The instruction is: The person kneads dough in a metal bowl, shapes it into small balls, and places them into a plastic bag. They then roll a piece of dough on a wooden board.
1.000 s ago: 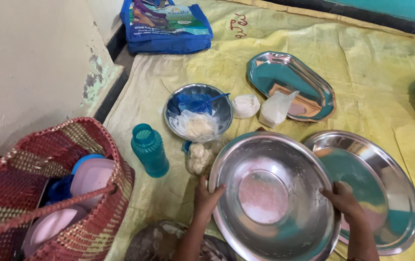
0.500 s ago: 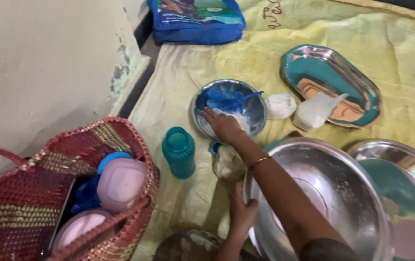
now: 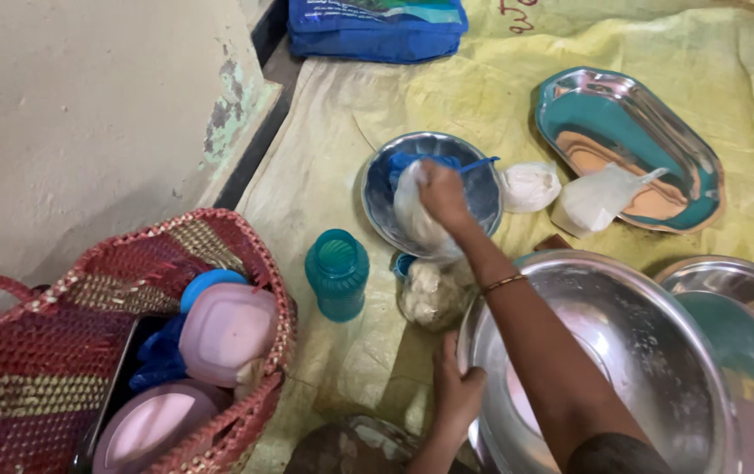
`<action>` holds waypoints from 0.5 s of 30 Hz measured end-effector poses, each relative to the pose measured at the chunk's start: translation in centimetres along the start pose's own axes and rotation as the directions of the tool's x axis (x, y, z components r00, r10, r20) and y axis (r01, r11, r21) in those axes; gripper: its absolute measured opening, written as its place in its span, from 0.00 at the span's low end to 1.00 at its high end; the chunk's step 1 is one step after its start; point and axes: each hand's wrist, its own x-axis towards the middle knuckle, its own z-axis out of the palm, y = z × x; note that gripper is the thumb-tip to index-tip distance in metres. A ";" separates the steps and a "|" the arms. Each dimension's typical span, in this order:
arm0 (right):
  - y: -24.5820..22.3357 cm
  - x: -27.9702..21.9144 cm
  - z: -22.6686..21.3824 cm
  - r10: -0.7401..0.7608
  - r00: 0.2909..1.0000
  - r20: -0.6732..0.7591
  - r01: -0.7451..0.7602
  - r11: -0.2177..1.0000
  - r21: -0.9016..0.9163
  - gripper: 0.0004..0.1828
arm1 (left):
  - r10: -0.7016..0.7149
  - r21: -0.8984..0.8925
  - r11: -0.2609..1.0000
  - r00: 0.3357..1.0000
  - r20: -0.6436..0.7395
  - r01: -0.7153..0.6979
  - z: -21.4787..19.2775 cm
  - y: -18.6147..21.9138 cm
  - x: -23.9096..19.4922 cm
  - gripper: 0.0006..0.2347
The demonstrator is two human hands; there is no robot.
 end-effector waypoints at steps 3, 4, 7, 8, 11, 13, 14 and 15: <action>-1.0 1.4 -5.5 0.116 0.993 0.006 -0.112 0.946 0.305 0.08 | 0.019 -0.054 0.998 1.000 0.012 -0.018 -0.1 0.4 -0.3 0.23; -1.8 1.5 -7.8 0.165 0.985 0.044 -0.167 0.869 0.467 0.09 | 0.029 -0.076 0.997 0.999 0.018 -0.028 0.0 0.5 -0.2 0.22; -4.7 0.7 -14.9 0.289 0.950 0.120 -0.293 0.687 0.665 0.10 | -0.026 -0.097 0.995 0.999 0.020 0.028 0.0 0.6 -0.1 0.22; -5.8 -0.1 -17.2 0.332 0.933 0.141 -0.333 0.644 0.688 0.10 | -0.032 -0.126 0.991 0.999 0.027 0.035 0.0 0.4 -0.2 0.23; -8.4 -3.1 -24.6 0.529 0.847 0.059 -0.425 0.605 0.673 0.10 | -0.024 -0.204 0.978 0.998 0.052 0.034 0.0 0.1 -0.1 0.24; -9.2 -5.6 -30.0 0.480 0.870 0.116 -0.400 0.548 0.735 0.09 | 0.013 -0.247 0.969 0.997 0.073 0.006 -0.1 0.0 -0.1 0.23; -9.5 -6.8 -31.9 0.450 0.882 0.141 -0.386 0.516 0.765 0.09 | 0.003 -0.238 0.971 0.997 0.071 0.014 -0.1 0.0 -0.2 0.23; -9.6 -8.0 -33.1 0.513 0.838 0.185 -0.483 0.541 0.688 0.10 | -0.006 -0.228 0.973 0.998 0.068 0.022 -0.1 0.0 -0.2 0.24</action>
